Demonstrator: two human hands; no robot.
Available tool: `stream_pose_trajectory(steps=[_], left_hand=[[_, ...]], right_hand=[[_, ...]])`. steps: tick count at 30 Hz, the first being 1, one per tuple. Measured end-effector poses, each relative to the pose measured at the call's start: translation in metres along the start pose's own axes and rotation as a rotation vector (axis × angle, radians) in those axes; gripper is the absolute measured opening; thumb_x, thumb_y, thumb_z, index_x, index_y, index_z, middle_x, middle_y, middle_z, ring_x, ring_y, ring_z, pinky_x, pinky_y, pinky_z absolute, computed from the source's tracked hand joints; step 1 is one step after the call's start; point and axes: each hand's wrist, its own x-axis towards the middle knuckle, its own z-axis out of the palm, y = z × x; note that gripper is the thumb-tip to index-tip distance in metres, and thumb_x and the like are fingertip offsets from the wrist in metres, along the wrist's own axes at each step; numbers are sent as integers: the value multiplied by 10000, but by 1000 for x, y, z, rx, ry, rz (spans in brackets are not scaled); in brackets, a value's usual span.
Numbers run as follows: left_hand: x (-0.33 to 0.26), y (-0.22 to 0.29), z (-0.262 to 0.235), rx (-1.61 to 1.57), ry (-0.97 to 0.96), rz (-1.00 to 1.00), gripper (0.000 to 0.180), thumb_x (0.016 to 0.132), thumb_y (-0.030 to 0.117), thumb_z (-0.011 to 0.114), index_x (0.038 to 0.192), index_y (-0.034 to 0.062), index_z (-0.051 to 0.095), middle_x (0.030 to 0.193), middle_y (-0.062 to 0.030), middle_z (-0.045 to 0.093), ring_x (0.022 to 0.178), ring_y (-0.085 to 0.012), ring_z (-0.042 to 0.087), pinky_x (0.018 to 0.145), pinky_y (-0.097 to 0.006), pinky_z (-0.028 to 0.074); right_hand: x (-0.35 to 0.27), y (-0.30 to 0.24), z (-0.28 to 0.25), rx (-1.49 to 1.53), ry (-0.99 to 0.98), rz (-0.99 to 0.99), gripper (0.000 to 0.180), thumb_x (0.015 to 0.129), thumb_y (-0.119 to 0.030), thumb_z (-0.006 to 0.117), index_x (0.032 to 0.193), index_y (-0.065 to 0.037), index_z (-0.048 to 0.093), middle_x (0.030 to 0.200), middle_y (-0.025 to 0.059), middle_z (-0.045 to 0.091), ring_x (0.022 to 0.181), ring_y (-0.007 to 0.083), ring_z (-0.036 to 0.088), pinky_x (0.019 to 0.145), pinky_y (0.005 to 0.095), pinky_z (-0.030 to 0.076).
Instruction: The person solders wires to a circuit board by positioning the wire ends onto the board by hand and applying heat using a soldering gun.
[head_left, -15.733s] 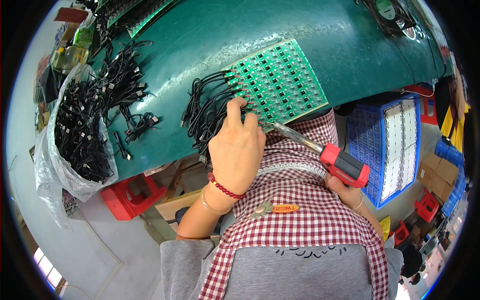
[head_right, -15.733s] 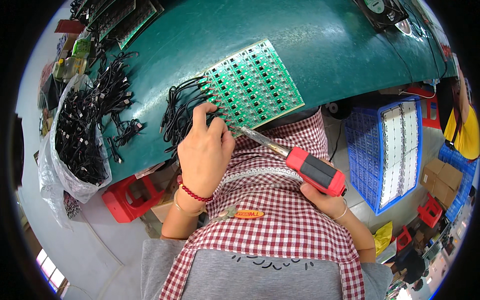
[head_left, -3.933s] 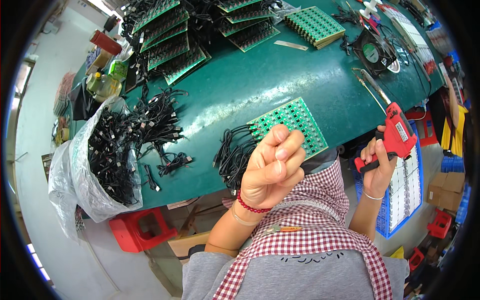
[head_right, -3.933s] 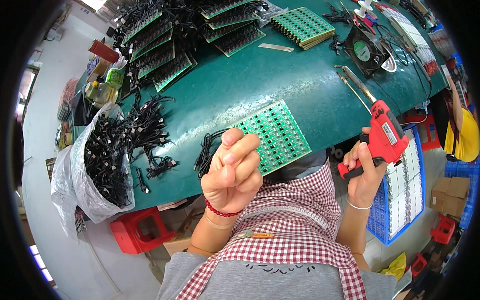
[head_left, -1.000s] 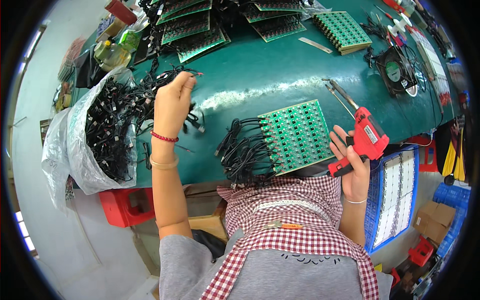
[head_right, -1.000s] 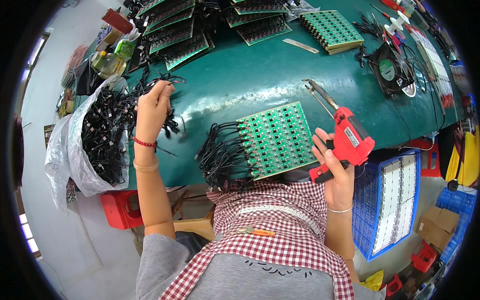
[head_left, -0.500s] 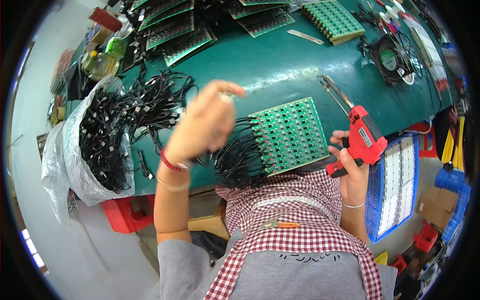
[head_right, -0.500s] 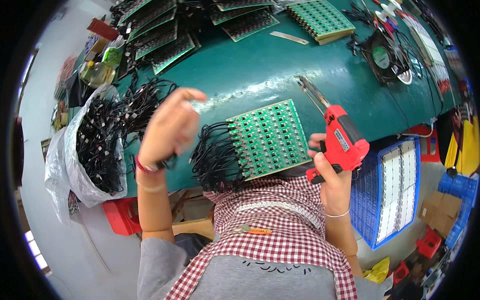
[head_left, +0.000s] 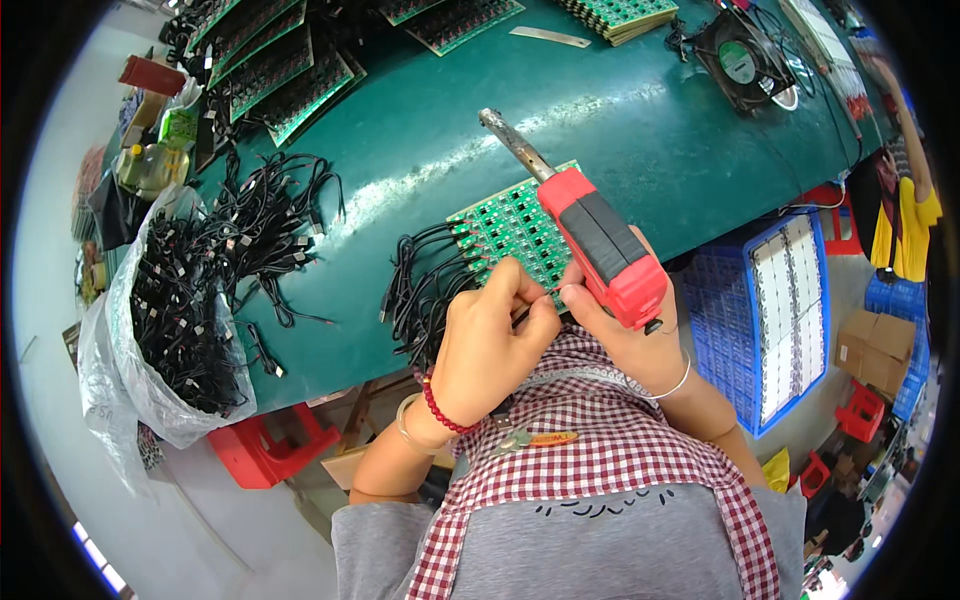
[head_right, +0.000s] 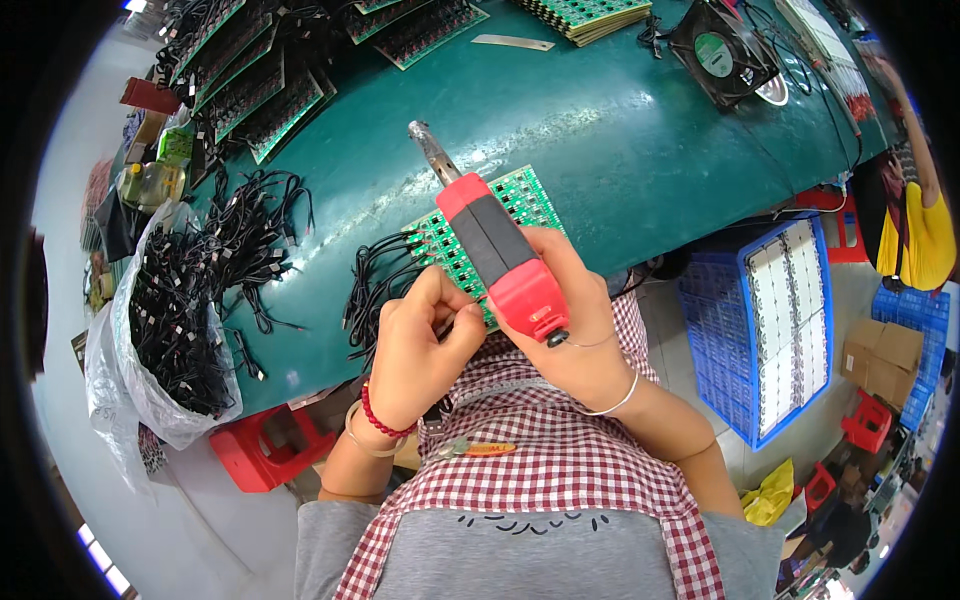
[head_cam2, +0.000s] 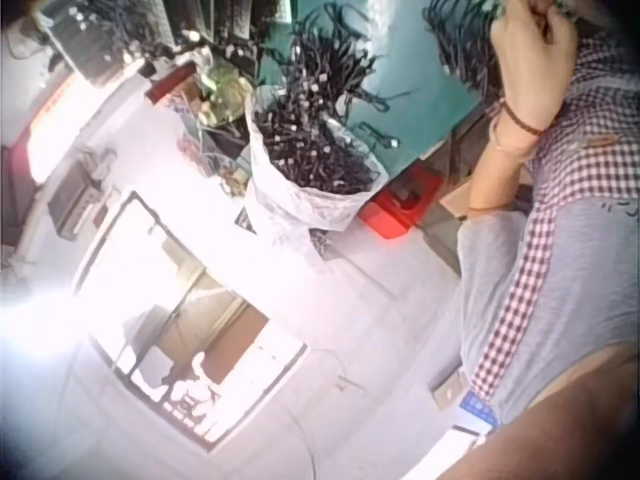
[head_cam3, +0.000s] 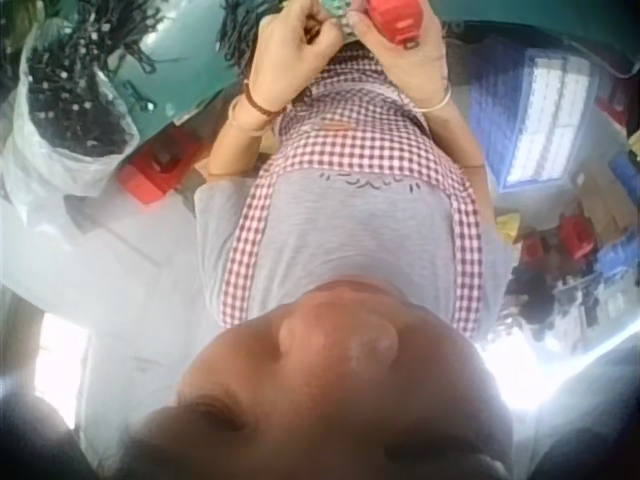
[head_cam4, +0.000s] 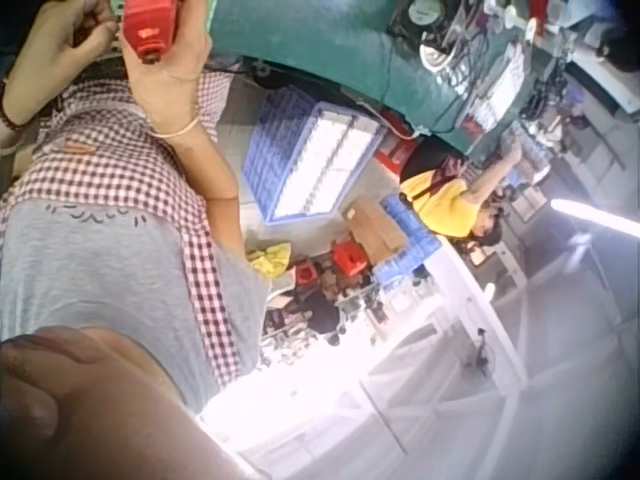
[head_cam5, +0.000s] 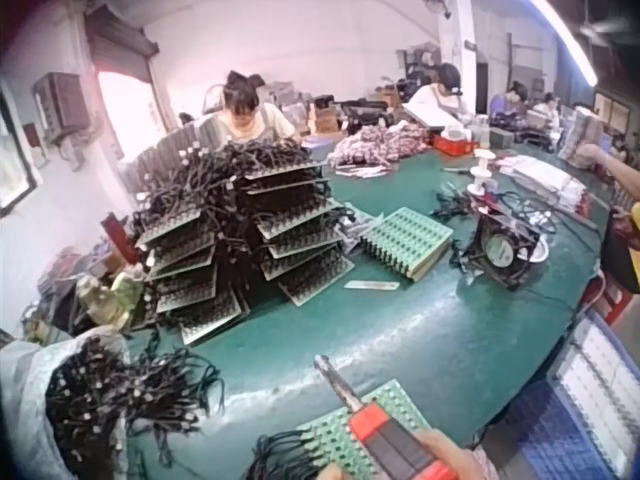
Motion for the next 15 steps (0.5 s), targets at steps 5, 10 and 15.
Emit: stream_pose_trajectory(steps=[5, 10, 15], left_hand=[[-1, -1, -6, -111, -93, 33, 102, 826, -1, 599, 798, -9, 502, 598, 16, 524, 533, -11, 425, 473, -207, 329], [-5, -7, -5, -261, -45, -54, 106, 819, -17, 611, 795, 1, 509, 704, 8, 549, 620, -5, 475, 537, -176, 381], [-8, -7, 1, -77, 99, 45, 129, 792, -43, 627, 799, -3, 505, 692, 2, 533, 602, -12, 468, 522, -181, 375]], right_hand=[[-6, 7, -2, 114, 46, 135, 408, 797, -50, 705, 1166, -25, 534, 935, 26, 641, 815, 90, 601, 730, 269, 488], [6, -1, -1, 459, -39, 233, 294, 828, -85, 681, 1087, -2, 570, 904, 13, 634, 790, 85, 583, 688, 254, 470], [0, -3, -2, 373, 10, 340, 487, 774, 17, 683, 1214, -23, 481, 931, 93, 629, 877, 162, 607, 770, 308, 496]])
